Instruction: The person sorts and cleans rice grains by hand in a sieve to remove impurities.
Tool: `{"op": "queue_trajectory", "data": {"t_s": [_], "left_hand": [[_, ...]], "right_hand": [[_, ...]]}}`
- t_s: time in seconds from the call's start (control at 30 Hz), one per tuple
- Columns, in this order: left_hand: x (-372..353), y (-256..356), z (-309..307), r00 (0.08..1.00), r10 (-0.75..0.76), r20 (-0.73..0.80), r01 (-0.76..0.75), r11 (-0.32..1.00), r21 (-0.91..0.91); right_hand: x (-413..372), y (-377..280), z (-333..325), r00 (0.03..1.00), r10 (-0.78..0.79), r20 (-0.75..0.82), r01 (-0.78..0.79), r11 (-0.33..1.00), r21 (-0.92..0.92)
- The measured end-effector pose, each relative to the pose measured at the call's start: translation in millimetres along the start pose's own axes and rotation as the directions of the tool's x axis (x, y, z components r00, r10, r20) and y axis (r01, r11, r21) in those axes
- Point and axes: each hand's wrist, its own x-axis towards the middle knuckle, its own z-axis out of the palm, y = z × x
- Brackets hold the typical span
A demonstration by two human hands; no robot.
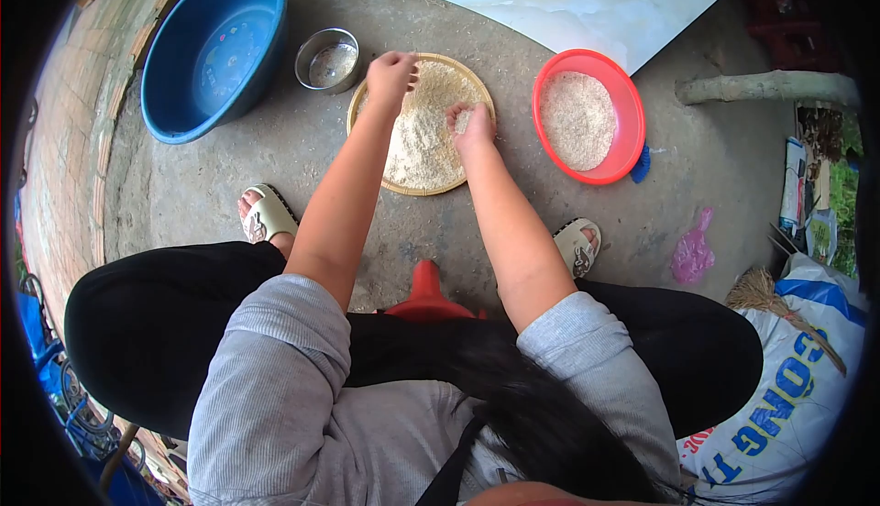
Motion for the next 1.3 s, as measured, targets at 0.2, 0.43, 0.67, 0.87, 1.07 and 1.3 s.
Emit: {"op": "queue_trajectory", "data": {"t_s": [0.2,0.43,0.67,0.87,1.07,1.3], "left_hand": [[11,2,-40,0.564,-0.490,-0.665,0.184,0.859,-0.477],[28,-23,-73,0.708,-0.493,-0.505,0.082,0.768,-0.635],[40,-25,-96,0.817,-0.116,-0.565,0.199,0.976,0.089],[22,55,-65,0.989,0.041,-0.140,0.062,0.751,0.657],[-16,95,-13,0.979,0.031,0.204,-0.155,0.763,0.628],[-30,96,12,0.949,0.070,0.308,-0.253,0.753,0.607]], "right_hand": [[17,6,-6,0.999,-0.026,0.046,0.032,0.990,-0.138],[10,7,-2,0.998,-0.059,0.006,0.059,0.988,-0.140],[12,0,6,0.999,-0.009,-0.039,0.004,0.990,-0.139],[-26,-73,77,0.944,-0.235,0.232,0.202,0.967,0.158],[-94,-131,116,0.676,-0.418,0.606,0.500,0.865,0.038],[-88,-125,97,0.662,-0.433,0.611,0.665,0.715,-0.215]]}}
